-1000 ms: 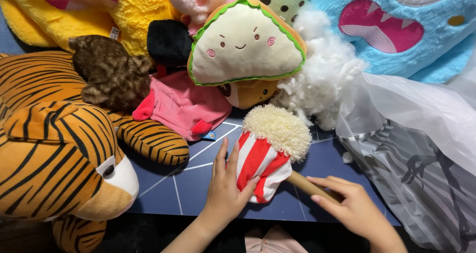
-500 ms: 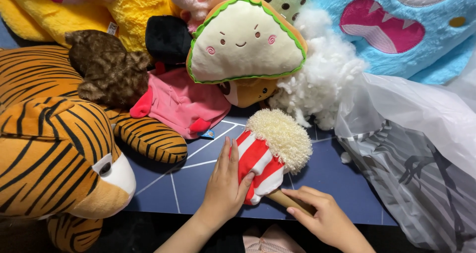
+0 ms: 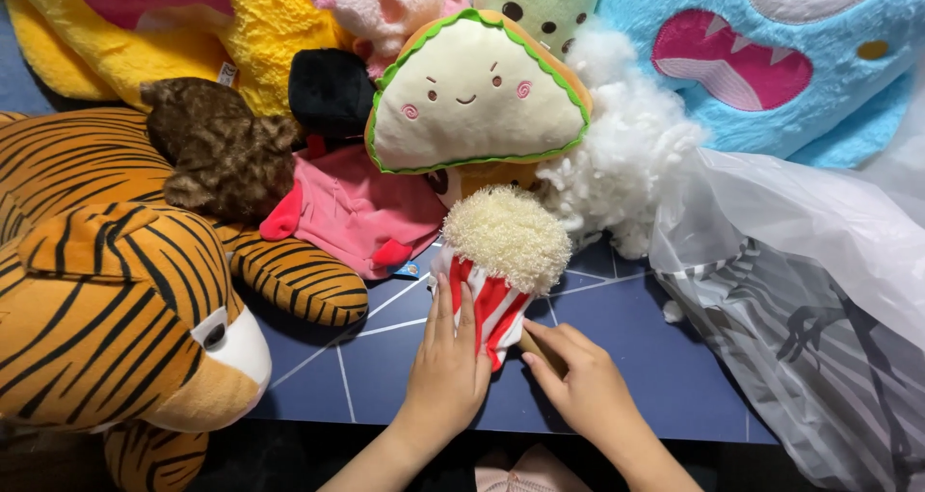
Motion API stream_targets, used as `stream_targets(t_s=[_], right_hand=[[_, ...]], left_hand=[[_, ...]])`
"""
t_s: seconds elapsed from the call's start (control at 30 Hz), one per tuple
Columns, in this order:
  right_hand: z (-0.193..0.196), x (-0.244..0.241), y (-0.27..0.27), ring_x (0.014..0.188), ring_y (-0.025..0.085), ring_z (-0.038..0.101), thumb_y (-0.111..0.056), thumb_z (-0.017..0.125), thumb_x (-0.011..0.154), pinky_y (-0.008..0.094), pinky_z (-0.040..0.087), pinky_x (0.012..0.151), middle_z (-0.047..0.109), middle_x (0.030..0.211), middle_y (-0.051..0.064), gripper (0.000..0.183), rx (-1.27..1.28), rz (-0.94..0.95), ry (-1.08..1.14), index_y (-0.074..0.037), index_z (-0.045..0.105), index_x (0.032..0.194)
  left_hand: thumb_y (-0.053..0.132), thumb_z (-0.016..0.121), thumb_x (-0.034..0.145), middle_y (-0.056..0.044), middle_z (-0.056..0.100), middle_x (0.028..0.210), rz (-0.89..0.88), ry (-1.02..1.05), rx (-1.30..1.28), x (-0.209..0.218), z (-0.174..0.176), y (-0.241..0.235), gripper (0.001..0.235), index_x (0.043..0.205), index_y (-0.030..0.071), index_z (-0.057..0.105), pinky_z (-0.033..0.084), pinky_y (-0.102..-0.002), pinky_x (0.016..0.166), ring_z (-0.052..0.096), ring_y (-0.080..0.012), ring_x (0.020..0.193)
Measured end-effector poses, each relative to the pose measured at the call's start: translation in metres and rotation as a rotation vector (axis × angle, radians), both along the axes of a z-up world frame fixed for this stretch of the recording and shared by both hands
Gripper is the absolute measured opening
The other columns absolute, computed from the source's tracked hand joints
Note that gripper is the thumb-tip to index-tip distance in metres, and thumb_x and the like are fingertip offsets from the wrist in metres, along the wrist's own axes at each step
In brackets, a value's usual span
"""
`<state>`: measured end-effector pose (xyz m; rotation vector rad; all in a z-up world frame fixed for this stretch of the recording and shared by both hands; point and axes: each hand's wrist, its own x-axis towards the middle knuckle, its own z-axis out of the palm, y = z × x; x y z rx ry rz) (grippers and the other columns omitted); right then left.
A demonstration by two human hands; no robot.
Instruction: Stuffing a popcorn-shaped plushie with white fiberfill using hands and a cardboard tube for packing.
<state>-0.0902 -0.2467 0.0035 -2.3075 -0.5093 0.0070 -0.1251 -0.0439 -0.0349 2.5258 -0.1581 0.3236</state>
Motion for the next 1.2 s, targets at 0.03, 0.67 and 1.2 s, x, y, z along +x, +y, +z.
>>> stream_targets(t_s=[0.03,0.67,1.2], right_hand=[[0.009,0.004,-0.006,0.073,0.014,0.066,-0.029,0.069,0.091,0.028,0.052,0.069,0.070,0.089,-0.002,0.042,-0.033,0.019,0.098,-0.021,0.071,0.133],[0.011,-0.006,-0.074,0.066,0.013,0.059,-0.022,0.070,0.092,0.025,0.047,0.064,0.068,0.082,0.001,0.043,0.129,0.212,0.296,-0.018,0.075,0.133],[-0.010,-0.011,-0.004,0.068,0.010,0.061,-0.023,0.065,0.095,0.026,0.050,0.059,0.061,0.087,-0.006,0.046,-0.059,-0.001,0.030,-0.033,0.067,0.139]], left_hand=[[0.018,0.055,0.095,-0.032,0.009,0.167,0.007,-0.056,-0.123,-0.001,0.009,0.003,0.079,0.161,0.002,0.015,0.029,-0.052,0.120,0.019,-0.0483,0.153],[0.019,0.078,0.081,-0.005,0.065,0.119,0.319,0.093,-0.750,-0.009,0.011,0.021,0.044,0.120,0.013,0.058,0.070,-0.029,0.075,0.075,-0.0174,0.090],[0.006,0.068,0.082,-0.003,0.056,0.099,-0.007,0.090,-0.405,-0.021,0.009,-0.005,0.023,0.100,0.019,0.066,0.052,-0.036,0.065,0.066,-0.0263,0.075]])
